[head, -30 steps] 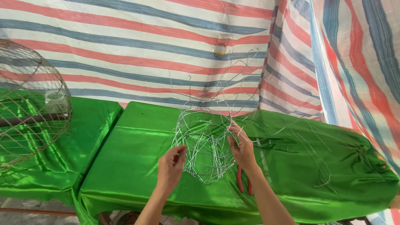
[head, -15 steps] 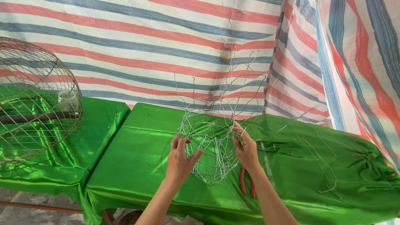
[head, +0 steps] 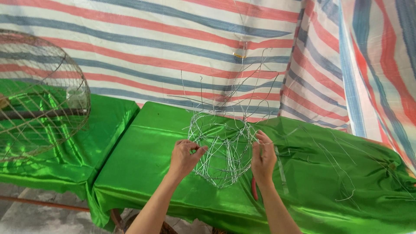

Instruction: The person weaves thin metal wires into a spherical mesh structure by hand, repeatedly bending and interlacing strands to form a stable lattice. The hands work continuously on the same object, adjusting and tightening connections throughout the clip.

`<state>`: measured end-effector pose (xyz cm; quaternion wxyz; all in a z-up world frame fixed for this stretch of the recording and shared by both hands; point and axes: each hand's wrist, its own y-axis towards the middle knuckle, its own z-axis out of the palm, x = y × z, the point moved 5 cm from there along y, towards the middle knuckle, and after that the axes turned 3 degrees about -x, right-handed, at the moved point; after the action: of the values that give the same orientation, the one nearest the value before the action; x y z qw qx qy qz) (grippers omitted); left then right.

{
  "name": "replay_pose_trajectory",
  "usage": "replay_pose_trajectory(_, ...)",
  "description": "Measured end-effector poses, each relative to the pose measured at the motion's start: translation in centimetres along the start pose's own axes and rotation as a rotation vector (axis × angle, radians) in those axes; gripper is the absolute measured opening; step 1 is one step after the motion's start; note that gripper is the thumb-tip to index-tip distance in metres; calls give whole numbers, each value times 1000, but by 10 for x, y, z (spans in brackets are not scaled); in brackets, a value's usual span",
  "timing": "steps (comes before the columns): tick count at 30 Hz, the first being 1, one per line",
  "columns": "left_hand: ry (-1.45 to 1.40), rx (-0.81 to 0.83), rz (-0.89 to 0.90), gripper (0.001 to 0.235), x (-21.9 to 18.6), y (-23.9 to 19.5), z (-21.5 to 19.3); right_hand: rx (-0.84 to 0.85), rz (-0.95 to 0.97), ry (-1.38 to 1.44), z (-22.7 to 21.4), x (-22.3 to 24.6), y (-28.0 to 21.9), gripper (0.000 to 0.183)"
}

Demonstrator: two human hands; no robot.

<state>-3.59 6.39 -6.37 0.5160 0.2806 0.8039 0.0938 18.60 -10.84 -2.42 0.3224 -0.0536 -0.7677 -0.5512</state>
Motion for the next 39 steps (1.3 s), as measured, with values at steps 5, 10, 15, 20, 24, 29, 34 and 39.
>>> replay_pose_trajectory(5, -86, 45, 105, 24, -31, 0, -9, 34, 11, -66, 3, 23, -44, 33)
replay_pose_trajectory(10, -293, 120, 3, 21, -41, 0, -7, 76, -26, -137, 0, 23, -21, 22)
replay_pose_trajectory(15, -505, 248, -85, 22, -34, -3, 16, 93, -133, -151, -3, 25, 8, 22)
replay_pose_trajectory(20, -485, 265, -163, 28, -65, -23, -3, 84, -105, -159, 1, 14, 8, 27)
replay_pose_trajectory(24, -511, 254, -162, 27, -71, -37, -8, -9, -118, -207, 0, 7, -7, 29)
replay_pose_trajectory(29, -425, 211, -40, 30, -66, -45, 3, -87, -530, -167, 0, 61, -12, 36)
replay_pose_trajectory(34, -332, 175, 22, 28, -64, -57, 9, 230, -464, -290, 17, 120, 18, 40)
replay_pose_trajectory(39, -280, 129, 105, 26, -71, -64, 1, 553, -156, -126, 33, 109, 25, 34)
